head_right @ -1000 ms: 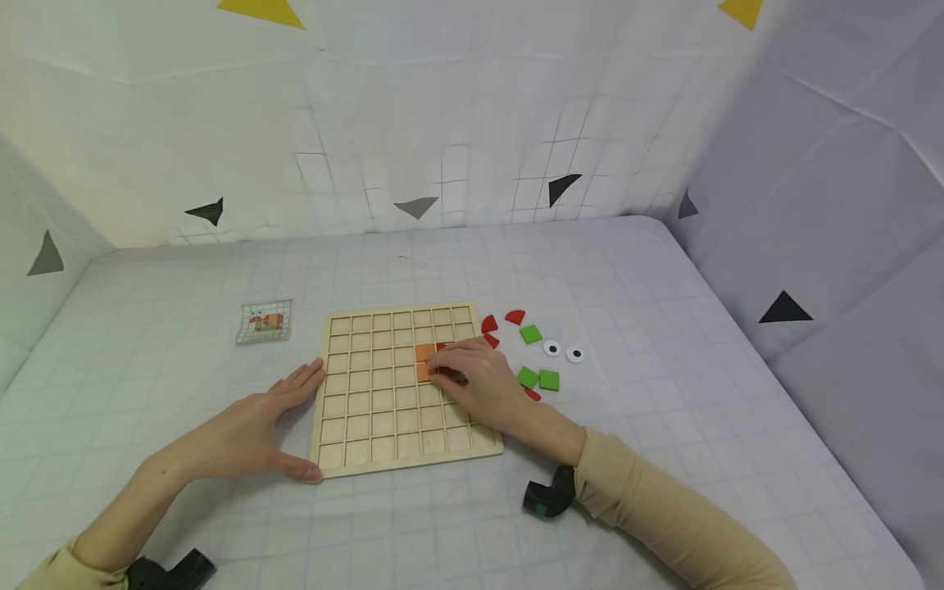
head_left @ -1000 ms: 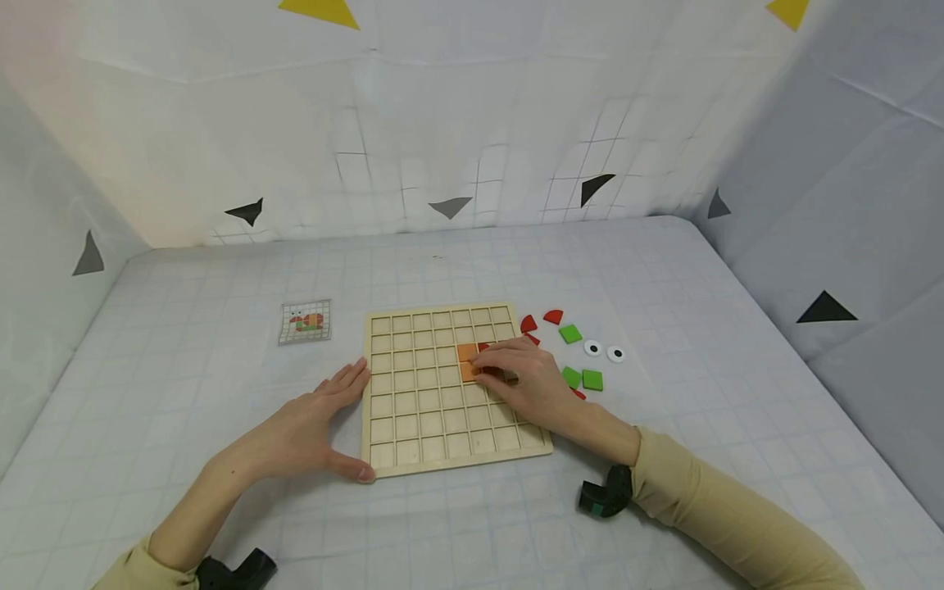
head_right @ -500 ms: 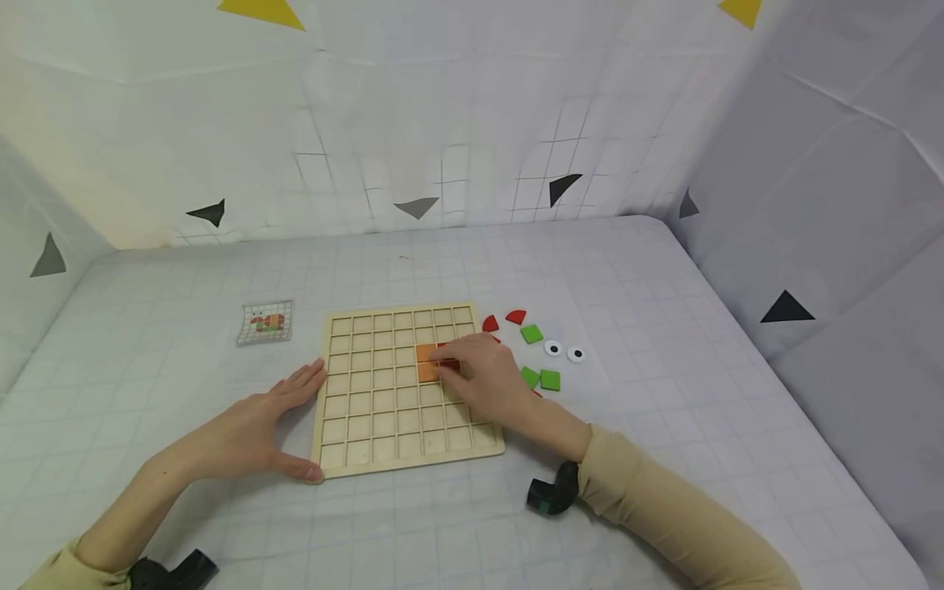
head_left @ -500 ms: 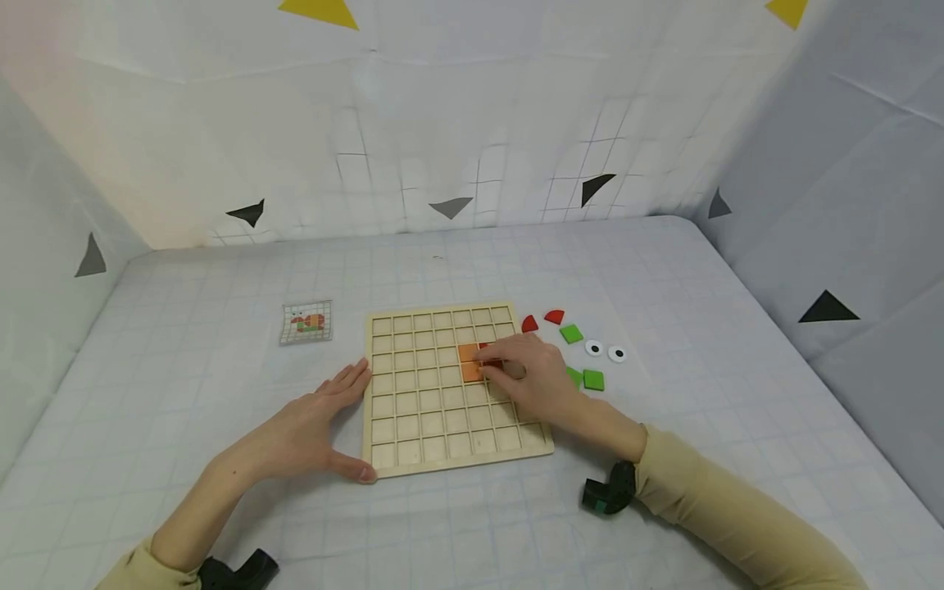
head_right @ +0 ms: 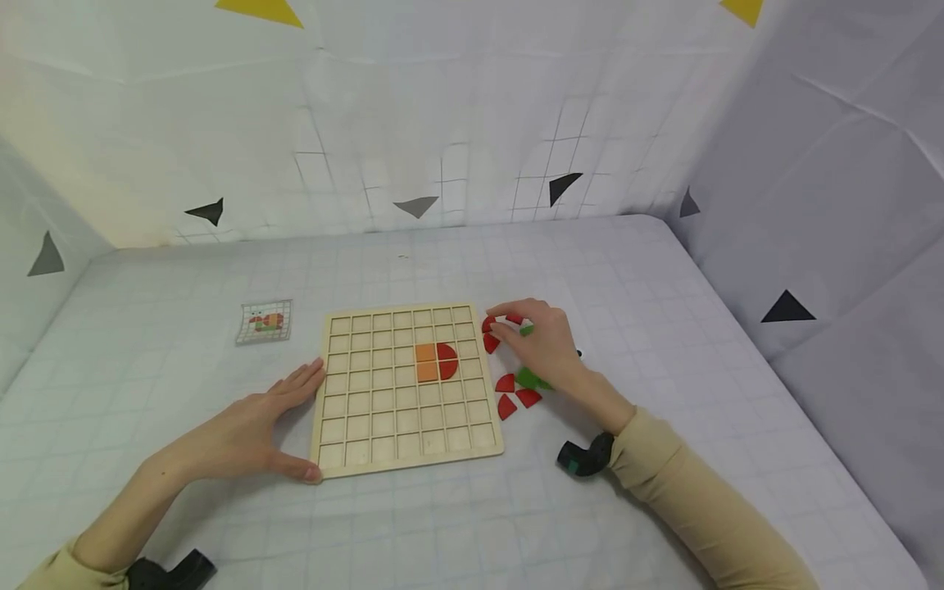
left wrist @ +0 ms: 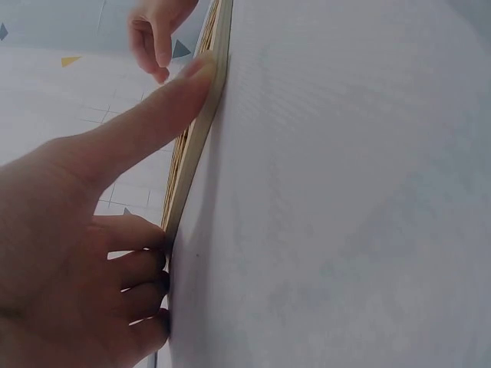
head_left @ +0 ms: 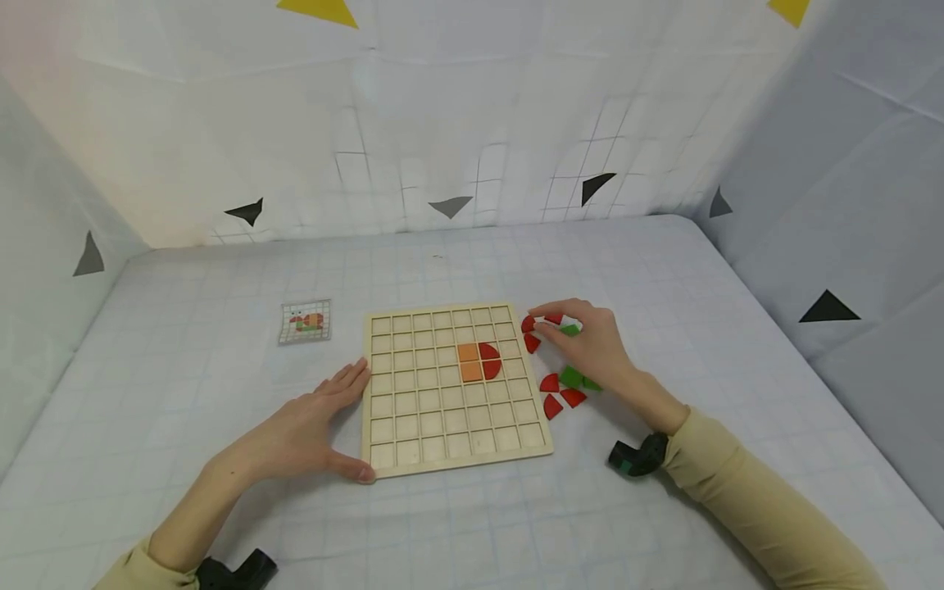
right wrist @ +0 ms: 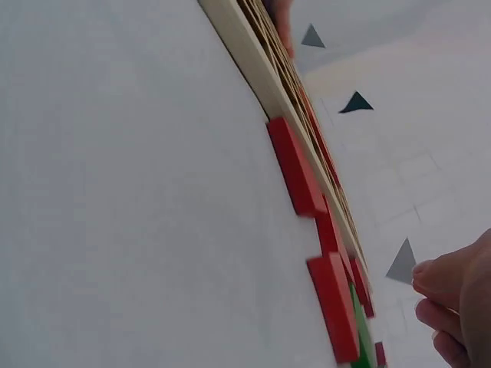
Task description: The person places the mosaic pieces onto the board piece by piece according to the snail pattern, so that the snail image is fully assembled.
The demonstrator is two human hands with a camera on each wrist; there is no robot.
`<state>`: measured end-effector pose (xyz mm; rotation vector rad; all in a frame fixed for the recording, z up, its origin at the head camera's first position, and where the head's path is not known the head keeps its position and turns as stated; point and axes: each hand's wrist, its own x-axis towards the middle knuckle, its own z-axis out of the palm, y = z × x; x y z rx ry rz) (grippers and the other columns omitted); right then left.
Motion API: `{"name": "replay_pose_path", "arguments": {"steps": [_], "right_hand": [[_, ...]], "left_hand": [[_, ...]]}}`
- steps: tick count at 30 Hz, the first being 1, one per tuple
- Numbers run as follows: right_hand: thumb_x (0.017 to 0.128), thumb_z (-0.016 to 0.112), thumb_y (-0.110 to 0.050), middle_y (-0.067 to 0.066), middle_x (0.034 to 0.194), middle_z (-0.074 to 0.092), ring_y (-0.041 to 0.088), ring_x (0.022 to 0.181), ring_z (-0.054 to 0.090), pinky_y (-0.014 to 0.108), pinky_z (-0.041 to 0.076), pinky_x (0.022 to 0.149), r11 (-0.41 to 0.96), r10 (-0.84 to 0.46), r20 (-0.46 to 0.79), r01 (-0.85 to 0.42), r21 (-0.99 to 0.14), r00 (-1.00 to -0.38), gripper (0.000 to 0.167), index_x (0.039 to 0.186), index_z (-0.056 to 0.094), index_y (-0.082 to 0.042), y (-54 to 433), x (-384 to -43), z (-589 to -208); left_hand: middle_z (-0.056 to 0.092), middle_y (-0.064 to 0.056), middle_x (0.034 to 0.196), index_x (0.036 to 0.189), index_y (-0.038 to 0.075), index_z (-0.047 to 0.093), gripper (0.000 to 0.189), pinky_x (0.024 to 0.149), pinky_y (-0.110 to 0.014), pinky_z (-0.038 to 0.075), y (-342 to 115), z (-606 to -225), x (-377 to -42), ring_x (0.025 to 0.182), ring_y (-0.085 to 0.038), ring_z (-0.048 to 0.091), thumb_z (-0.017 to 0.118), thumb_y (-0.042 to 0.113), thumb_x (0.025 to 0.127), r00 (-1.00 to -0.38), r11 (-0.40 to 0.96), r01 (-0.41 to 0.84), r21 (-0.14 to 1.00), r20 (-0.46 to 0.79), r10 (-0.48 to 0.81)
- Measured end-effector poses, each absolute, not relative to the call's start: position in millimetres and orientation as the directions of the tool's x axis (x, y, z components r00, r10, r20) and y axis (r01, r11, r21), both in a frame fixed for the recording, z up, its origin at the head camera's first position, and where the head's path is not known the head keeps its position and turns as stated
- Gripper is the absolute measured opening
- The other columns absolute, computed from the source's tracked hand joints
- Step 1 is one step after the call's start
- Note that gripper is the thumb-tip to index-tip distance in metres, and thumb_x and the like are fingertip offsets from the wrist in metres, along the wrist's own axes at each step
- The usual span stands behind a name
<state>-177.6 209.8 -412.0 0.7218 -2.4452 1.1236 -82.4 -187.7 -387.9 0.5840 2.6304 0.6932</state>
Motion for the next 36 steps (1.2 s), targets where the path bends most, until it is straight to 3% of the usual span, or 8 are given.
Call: {"name": "replay_pose_path", "arguments": {"steps": [3,8,16,27,36], "right_hand": [[0.088,0.076,-0.007,0.007,0.100,0.077,0.016,0.080,0.064,0.037,0.053,0.075,0.574,-0.286,0.485,-0.554,-0.604,-0.826,0.023,0.111,0.076,-0.008,215.7,-181.8,-417.3],[0.089,0.076,-0.010,0.005,0.101,0.076,0.015,0.081,0.062,0.026,0.050,0.072,0.607,-0.302,0.447,-0.531,-0.591,-0.842,0.026,0.115,0.075,-0.010,220.8,-187.8,-427.8],[0.088,0.076,-0.010,0.006,0.119,0.072,0.023,0.108,0.067,0.043,0.055,0.091,0.619,-0.359,0.403,-0.538,-0.572,-0.842,0.031,0.119,0.073,-0.008,222.0,-191.8,-434.7],[0.084,0.080,-0.010,0.004,0.109,0.075,0.020,0.097,0.069,0.041,0.056,0.085,0.612,-0.335,0.436,-0.545,-0.573,-0.835,0.030,0.114,0.075,-0.009,221.3,-192.8,-434.5],[0.085,0.080,-0.013,0.005,0.110,0.075,0.022,0.101,0.068,0.043,0.054,0.088,0.635,-0.337,0.429,-0.538,-0.554,-0.838,0.027,0.111,0.075,-0.009,221.5,-192.8,-433.3]], "left_hand": [[0.012,-0.009,0.168,0.158,0.004,0.023,0.133,0.121,-0.061,0.020,-187.8,-388.1,-82.5,0.154,-0.036,0.013,0.083,0.070,0.060,-0.850,0.791,0.299,0.534,-0.228,0.475],[0.013,-0.011,0.168,0.158,0.002,0.023,0.133,0.120,-0.062,0.021,-188.7,-388.4,-82.3,0.153,-0.037,0.013,0.082,0.071,0.060,-0.849,0.785,0.309,0.536,-0.217,0.482],[0.012,-0.009,0.168,0.158,0.004,0.023,0.133,0.121,-0.061,0.019,-187.9,-390.1,-83.1,0.154,-0.035,0.012,0.083,0.070,0.060,-0.848,0.788,0.300,0.537,-0.229,0.479],[0.011,-0.009,0.168,0.158,0.003,0.023,0.134,0.121,-0.060,0.019,-187.9,-389.6,-83.3,0.154,-0.035,0.012,0.084,0.069,0.059,-0.849,0.791,0.293,0.537,-0.234,0.473],[0.012,-0.010,0.168,0.158,0.002,0.023,0.133,0.121,-0.060,0.019,-188.4,-388.5,-83.4,0.154,-0.036,0.012,0.083,0.069,0.060,-0.849,0.788,0.304,0.536,-0.223,0.479]]}}
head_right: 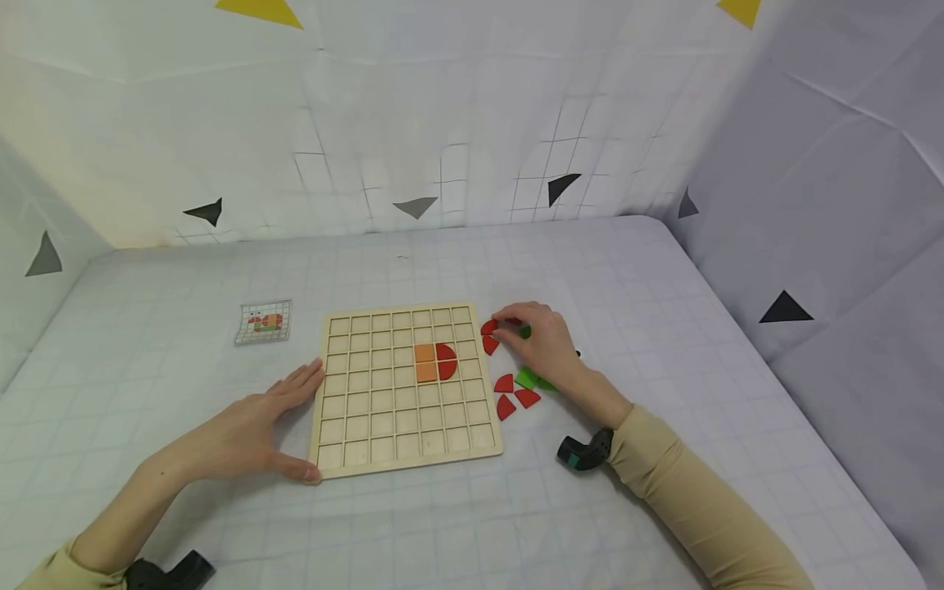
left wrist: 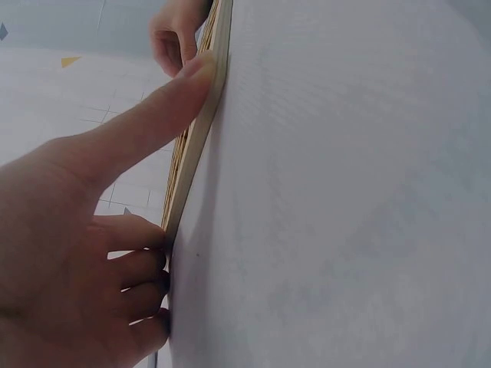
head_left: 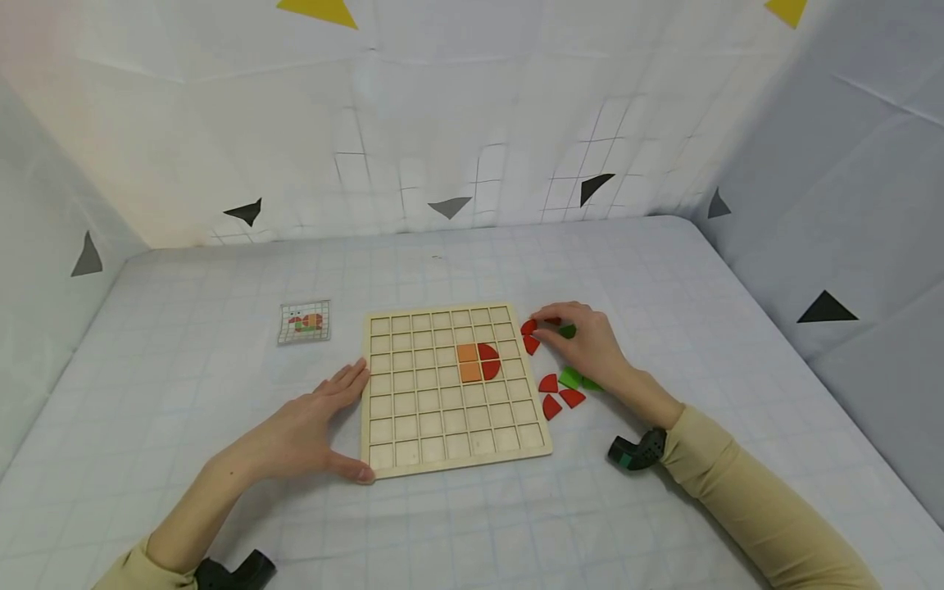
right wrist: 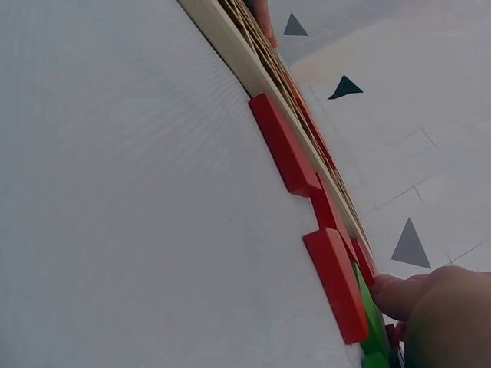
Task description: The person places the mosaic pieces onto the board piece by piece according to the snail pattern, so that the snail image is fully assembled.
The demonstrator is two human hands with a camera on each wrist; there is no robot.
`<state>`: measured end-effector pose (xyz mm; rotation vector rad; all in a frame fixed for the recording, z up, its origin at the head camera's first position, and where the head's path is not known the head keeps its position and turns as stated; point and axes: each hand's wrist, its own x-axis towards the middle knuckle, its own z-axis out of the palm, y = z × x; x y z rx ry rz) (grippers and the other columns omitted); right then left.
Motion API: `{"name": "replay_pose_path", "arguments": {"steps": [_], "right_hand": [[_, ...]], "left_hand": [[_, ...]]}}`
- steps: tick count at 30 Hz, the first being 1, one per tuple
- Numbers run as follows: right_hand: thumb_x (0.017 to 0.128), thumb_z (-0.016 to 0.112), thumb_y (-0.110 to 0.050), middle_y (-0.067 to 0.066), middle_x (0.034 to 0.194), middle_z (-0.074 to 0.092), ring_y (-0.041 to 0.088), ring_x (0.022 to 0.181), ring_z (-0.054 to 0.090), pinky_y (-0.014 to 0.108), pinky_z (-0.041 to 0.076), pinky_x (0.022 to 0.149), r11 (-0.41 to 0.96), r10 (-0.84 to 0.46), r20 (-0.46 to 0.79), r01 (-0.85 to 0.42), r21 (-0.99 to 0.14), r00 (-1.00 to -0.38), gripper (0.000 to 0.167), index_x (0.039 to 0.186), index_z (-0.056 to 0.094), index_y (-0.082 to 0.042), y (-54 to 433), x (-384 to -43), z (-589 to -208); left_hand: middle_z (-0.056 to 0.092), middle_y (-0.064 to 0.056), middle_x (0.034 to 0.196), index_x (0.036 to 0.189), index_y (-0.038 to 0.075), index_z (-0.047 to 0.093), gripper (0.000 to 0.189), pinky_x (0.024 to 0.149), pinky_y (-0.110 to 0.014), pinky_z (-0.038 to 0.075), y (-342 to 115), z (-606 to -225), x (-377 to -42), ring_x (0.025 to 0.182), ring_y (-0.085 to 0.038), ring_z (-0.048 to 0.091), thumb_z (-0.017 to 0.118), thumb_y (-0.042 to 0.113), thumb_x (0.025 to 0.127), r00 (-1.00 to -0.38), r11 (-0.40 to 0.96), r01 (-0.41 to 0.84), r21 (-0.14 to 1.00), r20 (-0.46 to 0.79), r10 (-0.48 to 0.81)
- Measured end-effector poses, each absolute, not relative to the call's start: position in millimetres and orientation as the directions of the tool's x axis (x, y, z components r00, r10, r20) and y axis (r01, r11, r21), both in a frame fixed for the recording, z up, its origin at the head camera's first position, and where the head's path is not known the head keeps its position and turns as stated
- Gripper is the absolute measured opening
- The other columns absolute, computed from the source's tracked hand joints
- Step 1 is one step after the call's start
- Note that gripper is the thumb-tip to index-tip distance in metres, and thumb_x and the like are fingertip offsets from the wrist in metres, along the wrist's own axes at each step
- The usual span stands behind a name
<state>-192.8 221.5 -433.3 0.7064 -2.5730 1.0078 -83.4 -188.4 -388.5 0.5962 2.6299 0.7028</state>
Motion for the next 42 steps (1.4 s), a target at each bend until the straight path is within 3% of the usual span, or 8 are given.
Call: {"name": "replay_pose_path", "arguments": {"steps": [17,35,42], "right_hand": [[0.083,0.081,-0.011,0.006,0.104,0.076,0.024,0.101,0.068,0.044,0.054,0.088,0.644,-0.376,0.486,-0.599,-0.476,-0.789,0.027,0.109,0.075,-0.005,220.1,-192.7,-432.7],[0.083,0.081,-0.008,0.007,0.098,0.076,0.021,0.086,0.066,0.043,0.054,0.077,0.632,-0.337,0.517,-0.596,-0.496,-0.787,0.024,0.106,0.075,-0.005,220.6,-191.0,-427.5],[0.084,0.080,-0.009,0.005,0.103,0.076,0.023,0.099,0.068,0.043,0.053,0.084,0.572,-0.369,0.488,-0.607,-0.551,-0.791,0.023,0.106,0.076,-0.007,200.5,-176.3,-417.1]], "left_hand": [[0.012,-0.008,0.168,0.158,0.004,0.023,0.132,0.120,-0.062,0.019,-189.0,-388.4,-82.9,0.154,-0.036,0.013,0.084,0.068,0.060,-0.850,0.787,0.295,0.542,-0.227,0.475],[0.012,-0.008,0.168,0.159,0.005,0.023,0.132,0.119,-0.064,0.020,-187.6,-387.8,-83.3,0.153,-0.037,0.013,0.083,0.069,0.061,-0.850,0.785,0.302,0.540,-0.219,0.478],[0.012,-0.008,0.168,0.159,0.005,0.024,0.133,0.121,-0.061,0.020,-188.2,-389.1,-83.5,0.154,-0.035,0.013,0.083,0.069,0.059,-0.855,0.794,0.294,0.532,-0.226,0.467]]}}
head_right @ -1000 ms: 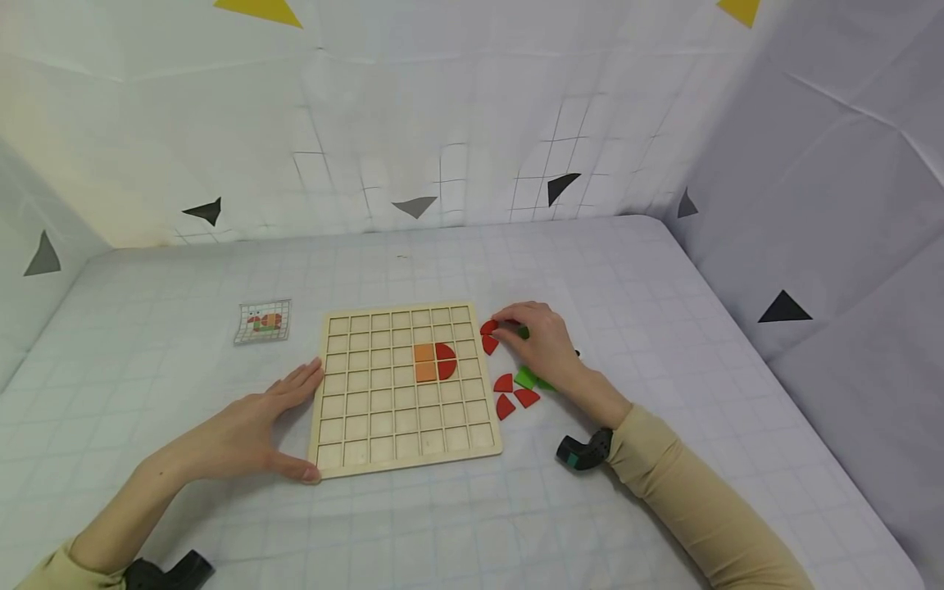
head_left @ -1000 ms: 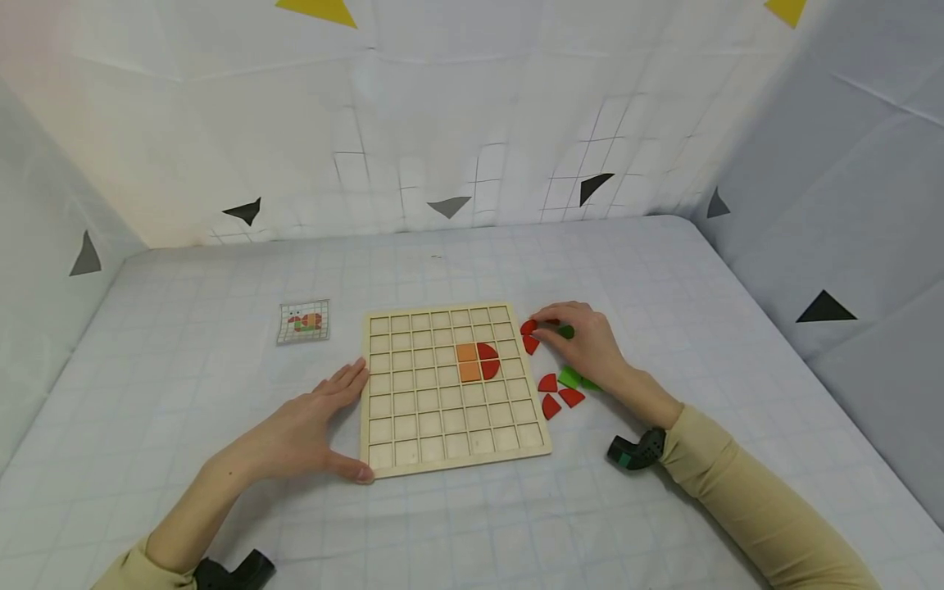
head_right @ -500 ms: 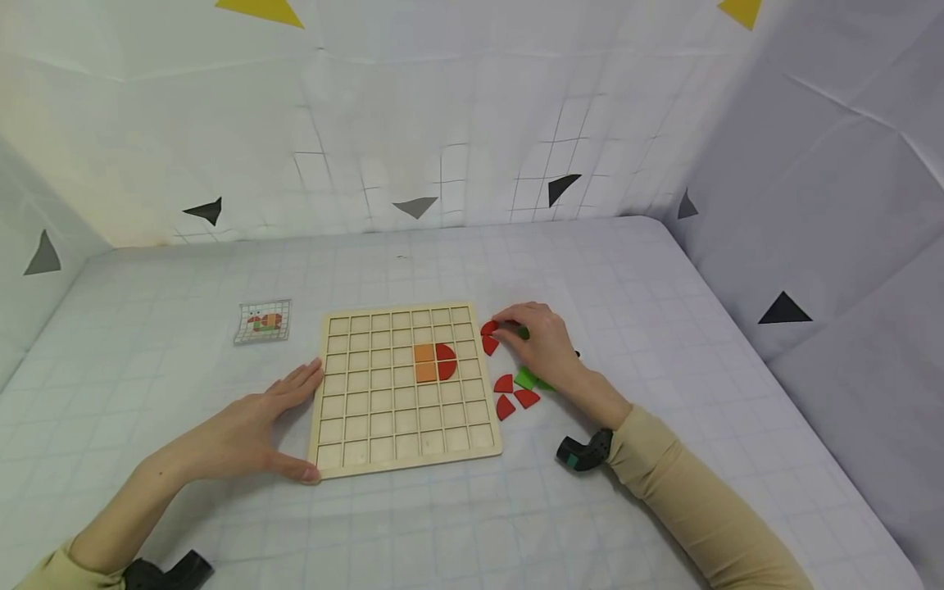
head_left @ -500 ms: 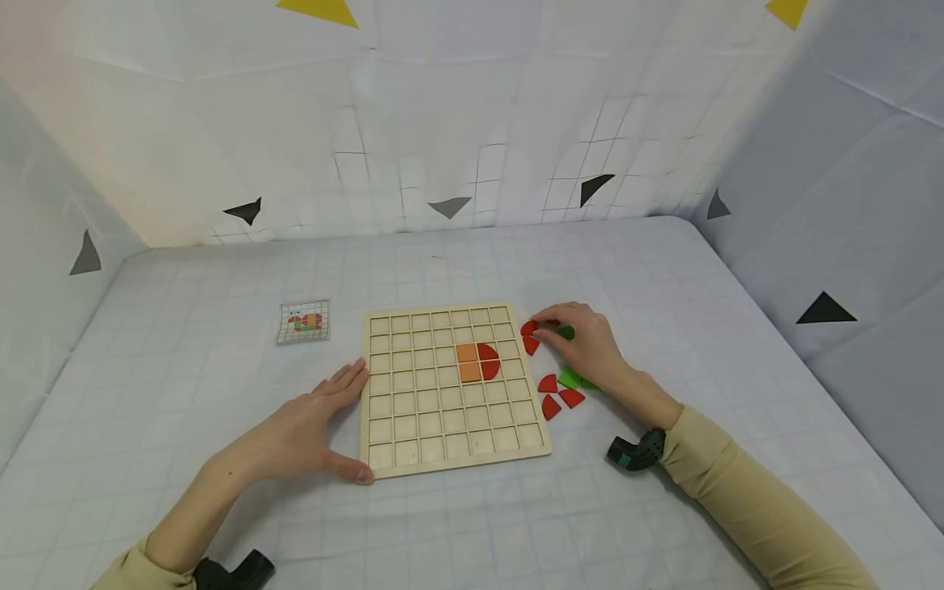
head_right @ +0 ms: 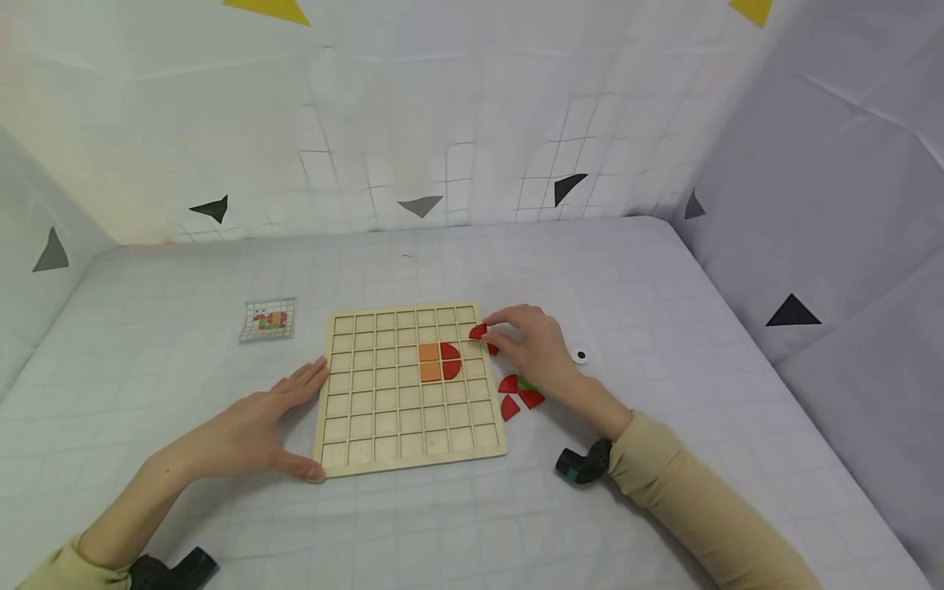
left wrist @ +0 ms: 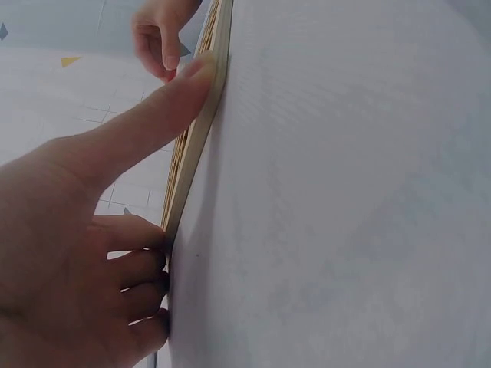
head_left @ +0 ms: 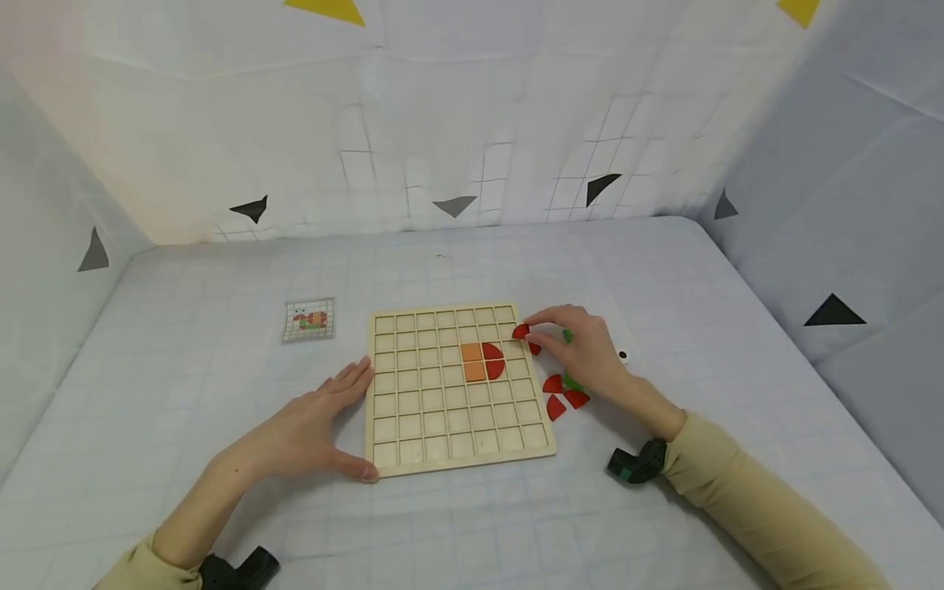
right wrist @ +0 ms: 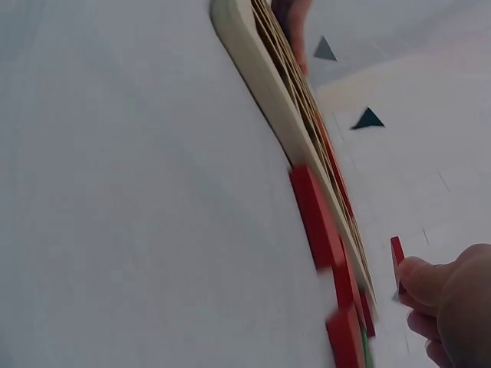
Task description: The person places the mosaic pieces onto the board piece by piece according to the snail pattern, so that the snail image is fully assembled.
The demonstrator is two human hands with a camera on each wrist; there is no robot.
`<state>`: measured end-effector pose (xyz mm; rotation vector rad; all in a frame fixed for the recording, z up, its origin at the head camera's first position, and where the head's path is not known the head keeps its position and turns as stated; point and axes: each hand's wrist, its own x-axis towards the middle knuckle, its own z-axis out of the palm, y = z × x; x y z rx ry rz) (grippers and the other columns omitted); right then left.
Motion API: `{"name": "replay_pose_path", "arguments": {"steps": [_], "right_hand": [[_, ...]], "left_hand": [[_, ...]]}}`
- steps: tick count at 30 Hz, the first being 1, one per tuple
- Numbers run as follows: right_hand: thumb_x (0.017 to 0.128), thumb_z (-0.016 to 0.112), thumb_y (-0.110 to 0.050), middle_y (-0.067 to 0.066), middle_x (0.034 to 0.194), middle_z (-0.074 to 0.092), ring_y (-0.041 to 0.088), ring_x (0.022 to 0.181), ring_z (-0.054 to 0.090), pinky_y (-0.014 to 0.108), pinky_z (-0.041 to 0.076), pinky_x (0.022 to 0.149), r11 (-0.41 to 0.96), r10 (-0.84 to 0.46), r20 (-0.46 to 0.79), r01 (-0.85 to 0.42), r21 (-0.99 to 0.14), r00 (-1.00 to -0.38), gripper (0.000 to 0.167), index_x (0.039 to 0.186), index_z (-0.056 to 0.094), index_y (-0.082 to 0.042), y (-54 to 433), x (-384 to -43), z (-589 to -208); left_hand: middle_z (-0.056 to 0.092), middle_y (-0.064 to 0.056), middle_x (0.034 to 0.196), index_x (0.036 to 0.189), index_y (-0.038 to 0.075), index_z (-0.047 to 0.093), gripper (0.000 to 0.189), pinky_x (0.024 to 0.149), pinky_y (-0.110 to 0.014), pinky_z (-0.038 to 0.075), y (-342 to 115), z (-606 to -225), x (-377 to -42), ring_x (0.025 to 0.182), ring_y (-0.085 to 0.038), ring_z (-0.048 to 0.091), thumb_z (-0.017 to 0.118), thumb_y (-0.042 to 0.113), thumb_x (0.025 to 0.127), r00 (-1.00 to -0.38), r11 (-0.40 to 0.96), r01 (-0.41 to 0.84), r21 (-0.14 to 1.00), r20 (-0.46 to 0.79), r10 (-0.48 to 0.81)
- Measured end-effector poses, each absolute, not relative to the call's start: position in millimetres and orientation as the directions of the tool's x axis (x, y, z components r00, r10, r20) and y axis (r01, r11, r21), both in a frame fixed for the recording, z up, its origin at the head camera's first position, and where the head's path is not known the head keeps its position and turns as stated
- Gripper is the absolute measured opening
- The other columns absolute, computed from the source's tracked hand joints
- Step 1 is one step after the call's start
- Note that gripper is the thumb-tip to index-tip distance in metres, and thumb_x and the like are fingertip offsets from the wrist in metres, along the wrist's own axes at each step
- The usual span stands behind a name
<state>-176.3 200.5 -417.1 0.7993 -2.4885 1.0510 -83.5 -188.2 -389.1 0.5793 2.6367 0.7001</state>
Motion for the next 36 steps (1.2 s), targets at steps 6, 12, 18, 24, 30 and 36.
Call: {"name": "replay_pose_path", "arguments": {"steps": [6,12,18,24,30,36], "right_hand": [[0.082,0.081,-0.009,0.006,0.100,0.076,0.023,0.093,0.069,0.042,0.055,0.077,0.557,-0.387,0.486,-0.619,-0.554,-0.783,0.021,0.103,0.076,-0.006,177.2,-164.2,-415.4],[0.083,0.081,-0.012,0.005,0.099,0.076,0.022,0.092,0.069,0.039,0.055,0.076,0.583,-0.401,0.466,-0.612,-0.534,-0.788,0.021,0.103,0.076,-0.006,158.9,-159.1,-416.5],[0.085,0.080,-0.016,0.002,0.099,0.077,0.020,0.096,0.068,0.036,0.054,0.081,0.587,-0.445,0.431,-0.619,-0.521,-0.785,0.021,0.104,0.077,-0.009,145.0,-158.5,-416.8],[0.087,0.079,-0.019,0.001,0.101,0.076,0.020,0.098,0.067,0.038,0.053,0.086,0.628,-0.478,0.378,-0.609,-0.484,-0.793,0.022,0.106,0.077,-0.010,132.7,-162.5,-414.2],[0.086,0.079,-0.017,0.000,0.101,0.076,0.018,0.100,0.067,0.037,0.053,0.090,0.613,-0.479,0.372,-0.606,-0.507,-0.795,0.021,0.106,0.077,-0.010,123.0,-161.6,-412.0],[0.087,0.079,-0.016,0.001,0.101,0.076,0.020,0.100,0.066,0.036,0.053,0.091,0.606,-0.499,0.411,-0.646,-0.464,-0.763,0.020,0.106,0.076,-0.010,113.6,-161.2,-414.8]], "left_hand": [[0.011,-0.007,0.168,0.158,0.004,0.023,0.134,0.121,-0.060,0.020,-188.1,-390.3,-83.9,0.154,-0.035,0.012,0.083,0.070,0.058,-0.853,0.794,0.291,0.534,-0.231,0.468],[0.012,-0.008,0.168,0.158,0.004,0.024,0.133,0.121,-0.059,0.020,-188.2,-390.2,-83.8,0.154,-0.034,0.013,0.083,0.070,0.058,-0.853,0.791,0.297,0.535,-0.225,0.472],[0.012,-0.008,0.168,0.158,0.004,0.024,0.133,0.121,-0.060,0.019,-188.7,-390.2,-83.6,0.154,-0.034,0.012,0.084,0.069,0.058,-0.851,0.788,0.295,0.541,-0.226,0.474],[0.012,-0.008,0.168,0.158,0.004,0.024,0.133,0.121,-0.060,0.019,-189.1,-390.1,-83.3,0.154,-0.035,0.012,0.083,0.070,0.059,-0.852,0.788,0.294,0.541,-0.226,0.473],[0.011,-0.007,0.168,0.158,0.004,0.024,0.133,0.121,-0.061,0.018,-189.0,-389.4,-82.8,0.154,-0.034,0.012,0.083,0.070,0.059,-0.851,0.785,0.293,0.546,-0.225,0.475],[0.012,-0.007,0.168,0.158,0.004,0.024,0.133,0.121,-0.061,0.018,-188.6,-388.6,-82.3,0.154,-0.035,0.012,0.084,0.069,0.059,-0.852,0.785,0.288,0.548,-0.227,0.471]]}}
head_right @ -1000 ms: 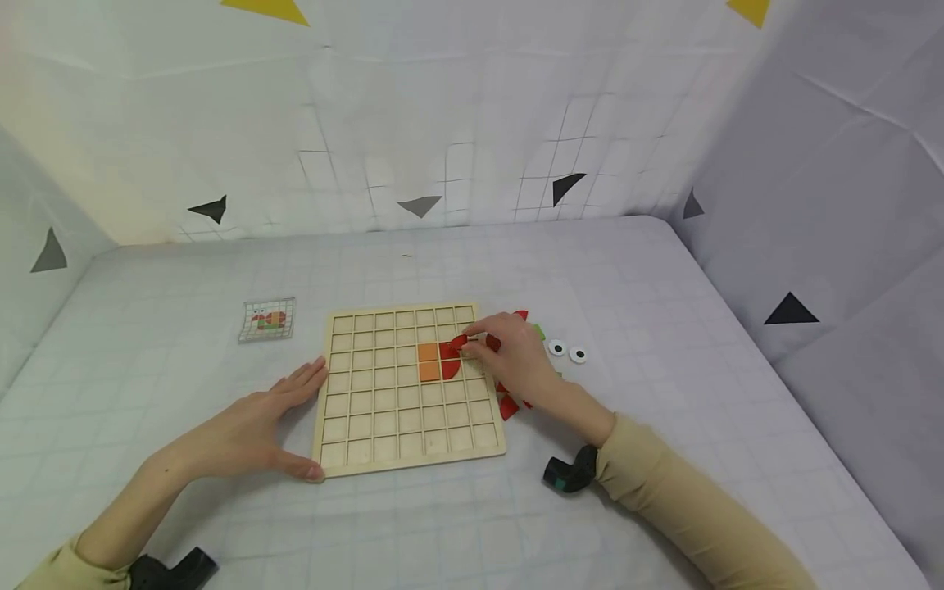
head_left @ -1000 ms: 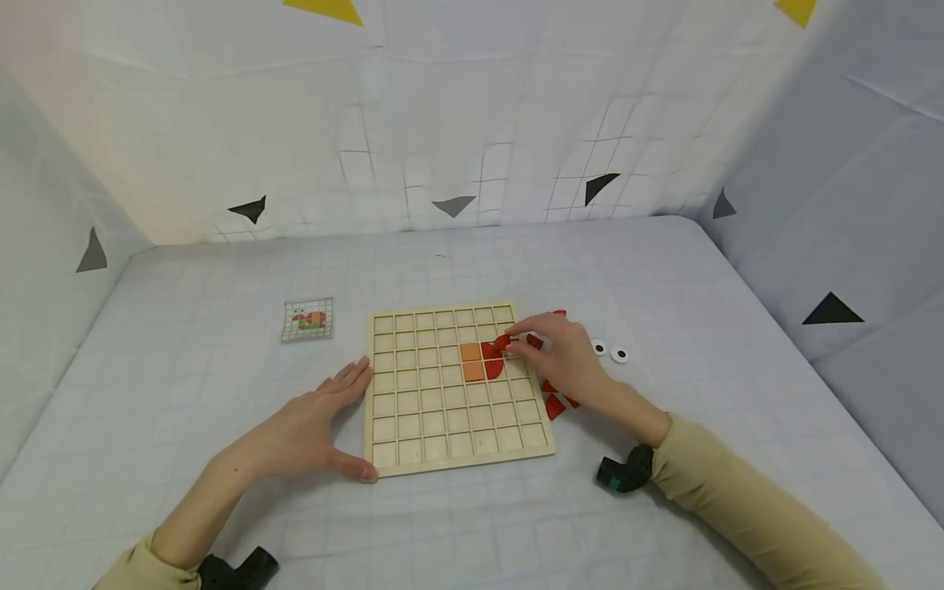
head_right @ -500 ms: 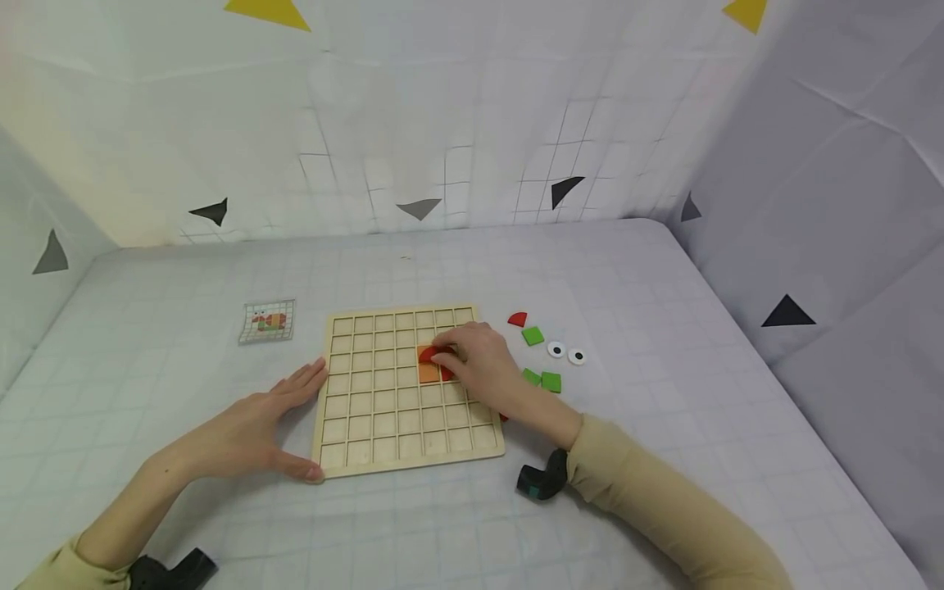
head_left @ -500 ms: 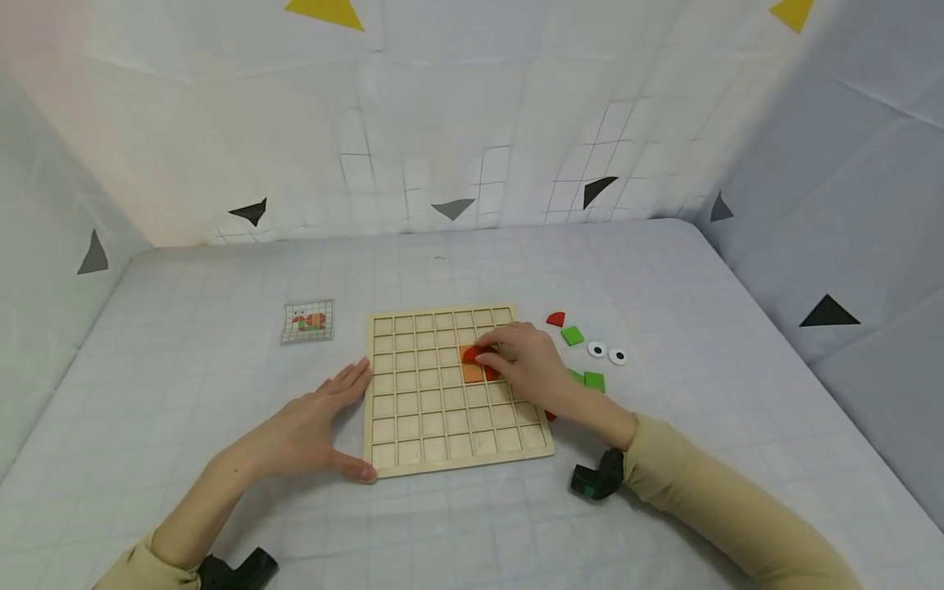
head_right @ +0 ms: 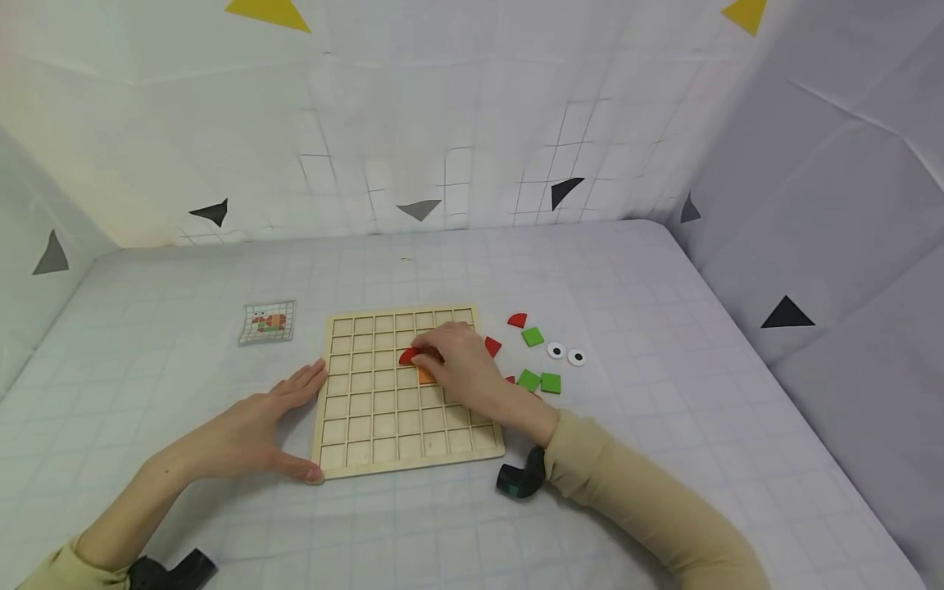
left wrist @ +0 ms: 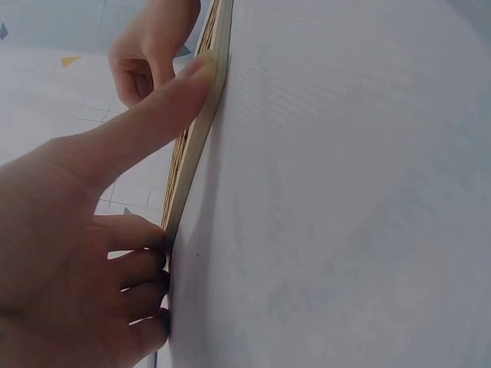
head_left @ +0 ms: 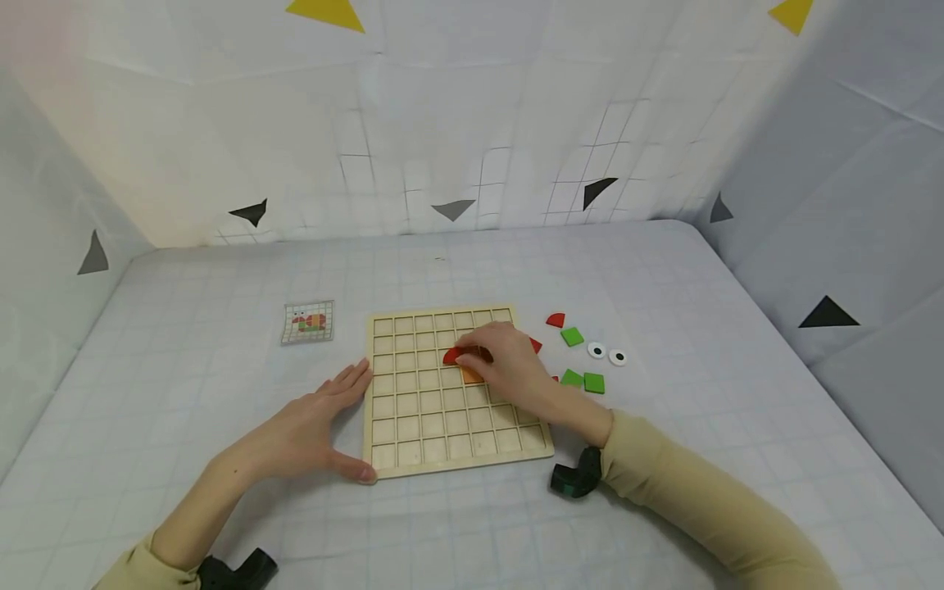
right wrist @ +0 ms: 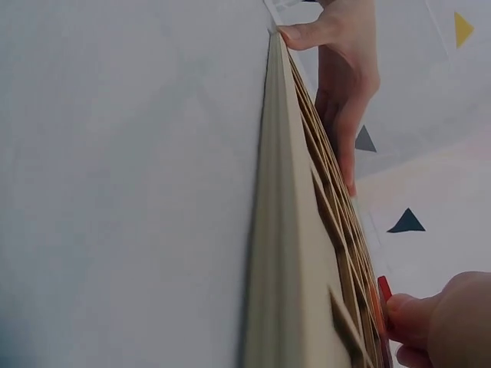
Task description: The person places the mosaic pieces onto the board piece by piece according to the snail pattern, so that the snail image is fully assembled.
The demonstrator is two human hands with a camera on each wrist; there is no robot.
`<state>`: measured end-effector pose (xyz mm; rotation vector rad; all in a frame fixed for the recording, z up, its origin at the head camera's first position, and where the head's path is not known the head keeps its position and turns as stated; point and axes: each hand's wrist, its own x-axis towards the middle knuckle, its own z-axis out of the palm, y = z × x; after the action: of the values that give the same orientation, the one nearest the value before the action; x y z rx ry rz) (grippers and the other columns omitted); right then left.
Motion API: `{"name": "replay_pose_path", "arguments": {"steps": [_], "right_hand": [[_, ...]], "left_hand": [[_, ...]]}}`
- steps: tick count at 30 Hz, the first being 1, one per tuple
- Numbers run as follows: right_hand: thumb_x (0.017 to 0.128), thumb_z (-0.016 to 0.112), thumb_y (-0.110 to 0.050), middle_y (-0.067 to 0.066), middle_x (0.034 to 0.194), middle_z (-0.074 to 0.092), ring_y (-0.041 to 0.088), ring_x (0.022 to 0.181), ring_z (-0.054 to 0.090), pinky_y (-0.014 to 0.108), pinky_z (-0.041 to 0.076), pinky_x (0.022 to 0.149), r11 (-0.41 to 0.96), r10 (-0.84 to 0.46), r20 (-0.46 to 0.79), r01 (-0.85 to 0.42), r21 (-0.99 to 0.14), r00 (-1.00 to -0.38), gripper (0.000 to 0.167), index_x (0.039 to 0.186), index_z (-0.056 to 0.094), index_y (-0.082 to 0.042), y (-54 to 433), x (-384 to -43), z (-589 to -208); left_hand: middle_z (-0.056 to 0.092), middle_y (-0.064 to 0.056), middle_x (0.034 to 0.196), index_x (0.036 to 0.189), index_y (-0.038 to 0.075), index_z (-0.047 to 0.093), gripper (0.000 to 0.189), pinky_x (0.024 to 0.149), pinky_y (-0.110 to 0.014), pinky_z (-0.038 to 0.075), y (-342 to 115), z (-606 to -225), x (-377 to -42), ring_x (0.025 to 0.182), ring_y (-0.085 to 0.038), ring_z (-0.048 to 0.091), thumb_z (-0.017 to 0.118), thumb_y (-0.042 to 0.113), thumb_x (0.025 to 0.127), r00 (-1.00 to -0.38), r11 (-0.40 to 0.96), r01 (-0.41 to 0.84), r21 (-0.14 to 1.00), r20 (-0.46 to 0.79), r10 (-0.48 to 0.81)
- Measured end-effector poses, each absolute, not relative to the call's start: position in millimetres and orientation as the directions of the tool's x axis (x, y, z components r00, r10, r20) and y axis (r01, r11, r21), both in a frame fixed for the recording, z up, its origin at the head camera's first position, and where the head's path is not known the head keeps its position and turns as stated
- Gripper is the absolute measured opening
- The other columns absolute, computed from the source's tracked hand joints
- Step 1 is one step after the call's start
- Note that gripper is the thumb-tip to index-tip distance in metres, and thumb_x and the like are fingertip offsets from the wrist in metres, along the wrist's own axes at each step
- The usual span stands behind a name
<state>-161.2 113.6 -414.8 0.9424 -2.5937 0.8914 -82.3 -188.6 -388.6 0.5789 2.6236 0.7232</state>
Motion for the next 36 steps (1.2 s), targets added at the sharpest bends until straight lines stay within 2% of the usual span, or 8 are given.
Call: {"name": "replay_pose_path", "arguments": {"steps": [10,17,36], "right_hand": [[0.086,0.079,-0.015,0.001,0.102,0.075,0.021,0.099,0.068,0.037,0.052,0.093,0.554,-0.513,0.525,-0.729,-0.402,-0.679,0.021,0.106,0.075,-0.009,107.6,-163.7,-426.0],[0.087,0.077,-0.013,0.002,0.102,0.075,0.022,0.102,0.068,0.037,0.053,0.093,0.528,-0.532,0.556,-0.764,-0.371,-0.638,0.018,0.105,0.075,-0.008,109.0,-163.1,-428.0],[0.088,0.076,-0.011,0.001,0.103,0.075,0.020,0.102,0.067,0.034,0.053,0.091,0.534,-0.518,0.556,-0.753,-0.384,-0.650,0.018,0.106,0.075,-0.009,109.5,-162.0,-429.5]], "left_hand": [[0.011,-0.008,0.168,0.158,0.004,0.023,0.133,0.122,-0.059,0.017,-187.7,-388.5,-83.5,0.154,-0.034,0.011,0.083,0.069,0.059,-0.852,0.787,0.296,0.542,-0.223,0.474],[0.011,-0.008,0.168,0.158,0.004,0.024,0.133,0.122,-0.060,0.018,-188.1,-389.0,-82.9,0.154,-0.035,0.012,0.084,0.069,0.058,-0.852,0.788,0.291,0.543,-0.227,0.471],[0.012,-0.008,0.168,0.158,0.004,0.023,0.134,0.122,-0.059,0.019,-188.9,-391.0,-83.3,0.154,-0.034,0.012,0.083,0.070,0.058,-0.851,0.786,0.301,0.539,-0.220,0.477]]}}
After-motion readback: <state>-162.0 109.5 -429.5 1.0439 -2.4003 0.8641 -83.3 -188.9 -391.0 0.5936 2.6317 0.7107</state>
